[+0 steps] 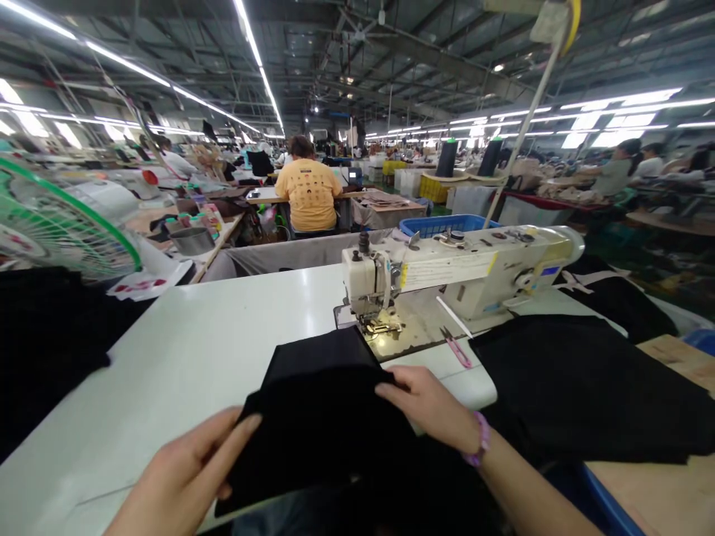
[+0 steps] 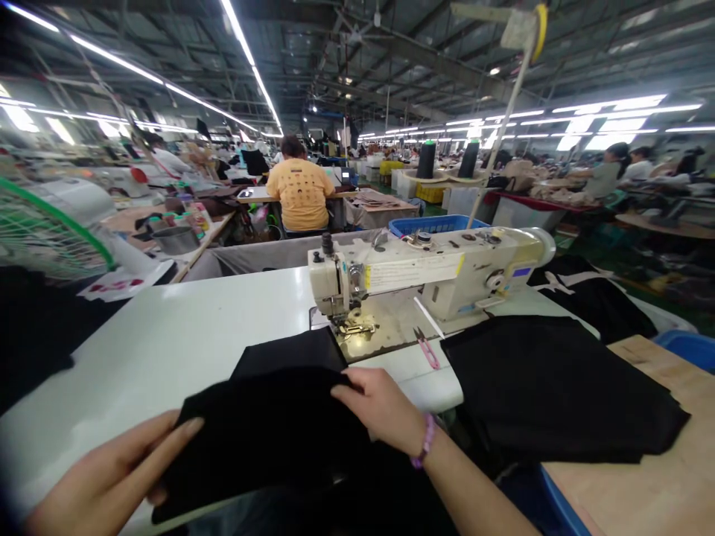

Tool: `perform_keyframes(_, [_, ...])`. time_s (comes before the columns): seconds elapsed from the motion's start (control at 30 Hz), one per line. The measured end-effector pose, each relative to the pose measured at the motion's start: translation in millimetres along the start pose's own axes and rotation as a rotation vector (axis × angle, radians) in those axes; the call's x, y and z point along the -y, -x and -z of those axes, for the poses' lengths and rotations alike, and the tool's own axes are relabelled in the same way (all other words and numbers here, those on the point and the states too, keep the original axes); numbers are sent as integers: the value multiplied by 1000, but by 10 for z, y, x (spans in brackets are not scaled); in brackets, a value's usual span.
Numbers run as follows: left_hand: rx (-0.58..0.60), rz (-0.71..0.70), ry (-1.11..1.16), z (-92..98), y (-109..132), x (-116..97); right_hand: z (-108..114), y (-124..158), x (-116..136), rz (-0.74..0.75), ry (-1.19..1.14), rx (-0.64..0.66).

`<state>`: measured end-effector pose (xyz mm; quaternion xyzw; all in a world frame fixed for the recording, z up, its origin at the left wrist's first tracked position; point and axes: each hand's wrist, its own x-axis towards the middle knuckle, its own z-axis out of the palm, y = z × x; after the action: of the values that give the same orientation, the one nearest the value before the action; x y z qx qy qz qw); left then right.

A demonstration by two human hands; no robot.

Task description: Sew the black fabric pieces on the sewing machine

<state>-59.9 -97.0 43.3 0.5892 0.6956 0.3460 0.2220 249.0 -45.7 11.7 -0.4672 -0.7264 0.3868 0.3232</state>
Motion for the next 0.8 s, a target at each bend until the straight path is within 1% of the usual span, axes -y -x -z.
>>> perform_keyframes(0.07, [68, -59, -273, -80, -351, -67, -96, -321, -77, 6, 69, -113])
perform_keyframes(0.13, [103, -65, -599, -169, -694, -111, -192, -602, -122, 6, 106, -163])
perform_keyframes(0.17, [111, -50, -710, -222, -833, -113, -243, -717, -138, 4, 127, -180])
perform_keyframes(0.23, [128, -33, -820, -342, -1022, -75, -351, -889, -169, -7, 174, -202])
perform_keyframes(0.3, [94, -50, -820, -456, -1109, 7, -459, -984, -207, -28, 220, -217])
perform_keyframes(0.4, [49, -56, -763, -548, -1157, 147, -584, -1005, -272, -44, 252, -234])
perform_keyframes(0.47, [69, -57, -681, -549, -1170, 216, -622, -955, -306, -35, 236, -243])
perform_keyframes(0.57, [96, -107, -533, -511, -1117, 261, -604, -819, -346, -6, 157, -257])
perform_keyframes(0.63, [79, -156, -432, -483, -1005, 258, -552, -709, -375, 3, 68, -272])
perform_keyframes(0.7, [45, -184, -245, -447, -853, 238, -479, -610, -404, -9, -45, -281])
perform_keyframes(0.8, [0, -161, 175, -375, -634, 166, -355, -512, -415, -30, -223, -239])
